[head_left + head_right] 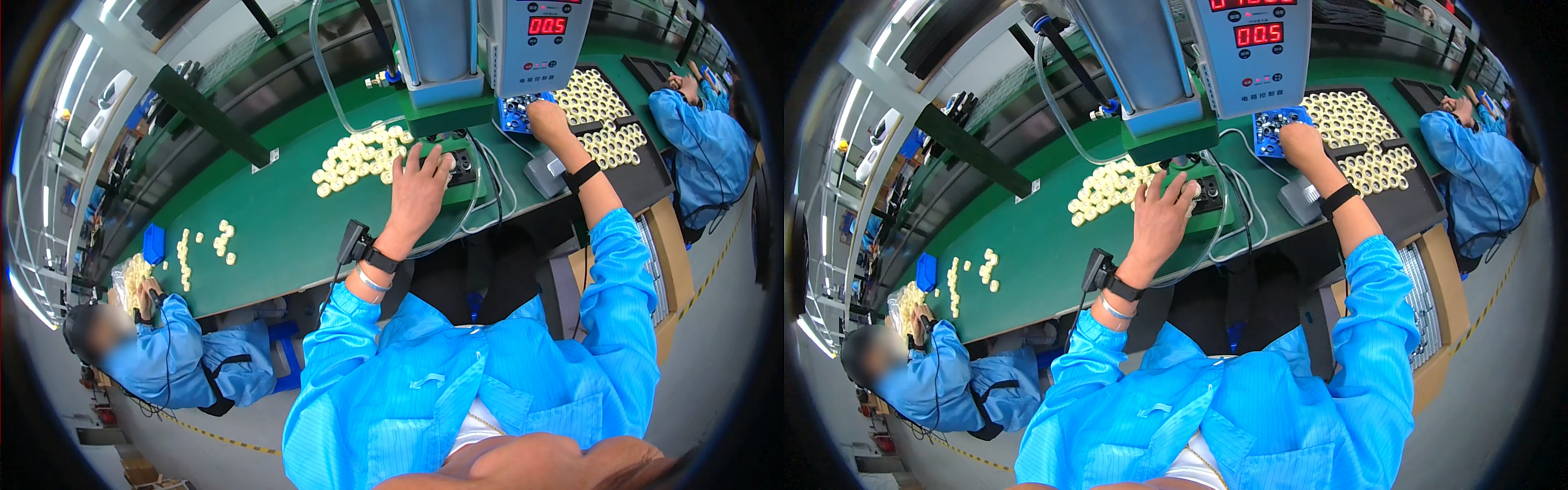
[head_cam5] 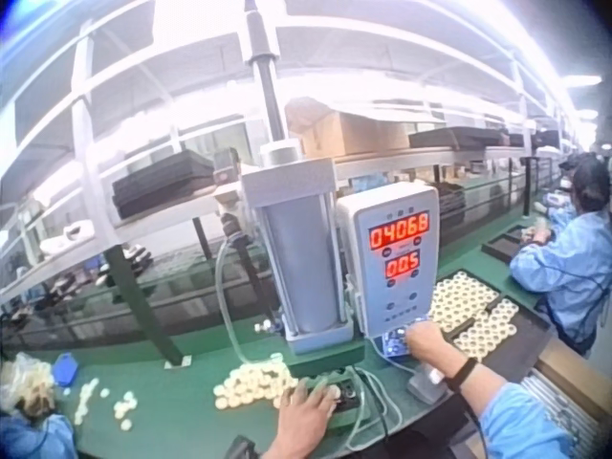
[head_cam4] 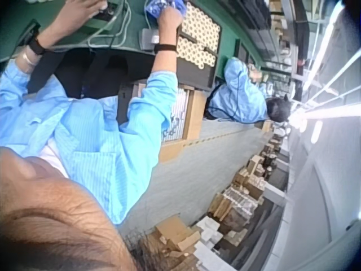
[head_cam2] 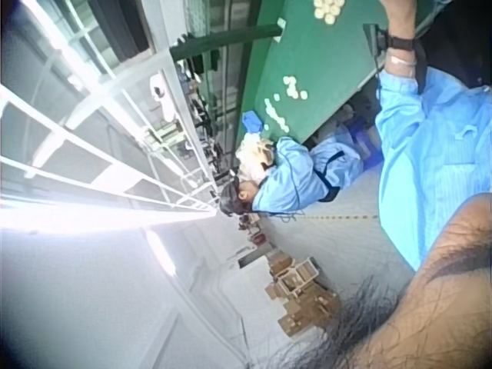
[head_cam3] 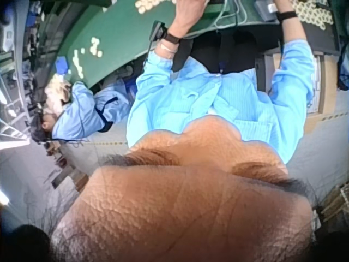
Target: Press metal pins into small circular plastic components using a pneumatic press and organize them into trays and boxes.
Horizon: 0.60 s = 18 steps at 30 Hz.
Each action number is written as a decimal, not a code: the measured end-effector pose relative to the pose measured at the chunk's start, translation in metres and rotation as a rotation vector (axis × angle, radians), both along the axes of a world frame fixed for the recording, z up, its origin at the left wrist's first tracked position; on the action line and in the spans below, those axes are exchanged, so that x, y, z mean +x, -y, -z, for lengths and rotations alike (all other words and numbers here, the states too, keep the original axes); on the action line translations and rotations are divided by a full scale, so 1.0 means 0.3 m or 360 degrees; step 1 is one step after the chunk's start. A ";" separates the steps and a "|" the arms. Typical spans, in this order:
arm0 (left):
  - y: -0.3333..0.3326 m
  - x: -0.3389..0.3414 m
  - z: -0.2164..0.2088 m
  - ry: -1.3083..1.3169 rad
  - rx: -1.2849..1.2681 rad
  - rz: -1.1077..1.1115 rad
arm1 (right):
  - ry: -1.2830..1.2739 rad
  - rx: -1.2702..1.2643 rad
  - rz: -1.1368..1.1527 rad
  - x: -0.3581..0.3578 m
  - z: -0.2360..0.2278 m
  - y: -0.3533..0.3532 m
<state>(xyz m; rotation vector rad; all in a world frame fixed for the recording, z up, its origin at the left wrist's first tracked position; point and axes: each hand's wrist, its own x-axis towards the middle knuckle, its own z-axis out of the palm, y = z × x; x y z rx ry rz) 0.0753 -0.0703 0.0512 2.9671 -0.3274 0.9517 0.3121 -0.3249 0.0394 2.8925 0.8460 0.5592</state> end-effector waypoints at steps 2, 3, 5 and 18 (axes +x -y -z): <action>-0.017 0.017 -0.001 -0.0115 0.0015 0.0157 | -0.0015 0.0090 -0.0098 -0.002 0.002 0.009; -0.024 0.025 -0.001 -0.0114 0.0009 0.0160 | -0.0015 0.0084 -0.0096 0.006 0.007 0.021; -0.036 0.030 0.001 -0.0321 -0.0363 0.0257 | -0.0176 0.0209 -0.0140 0.026 0.016 0.035; -0.308 -0.116 0.031 -0.0303 -0.0763 -0.0071 | -0.0011 0.0615 -0.0084 -0.049 -0.053 0.065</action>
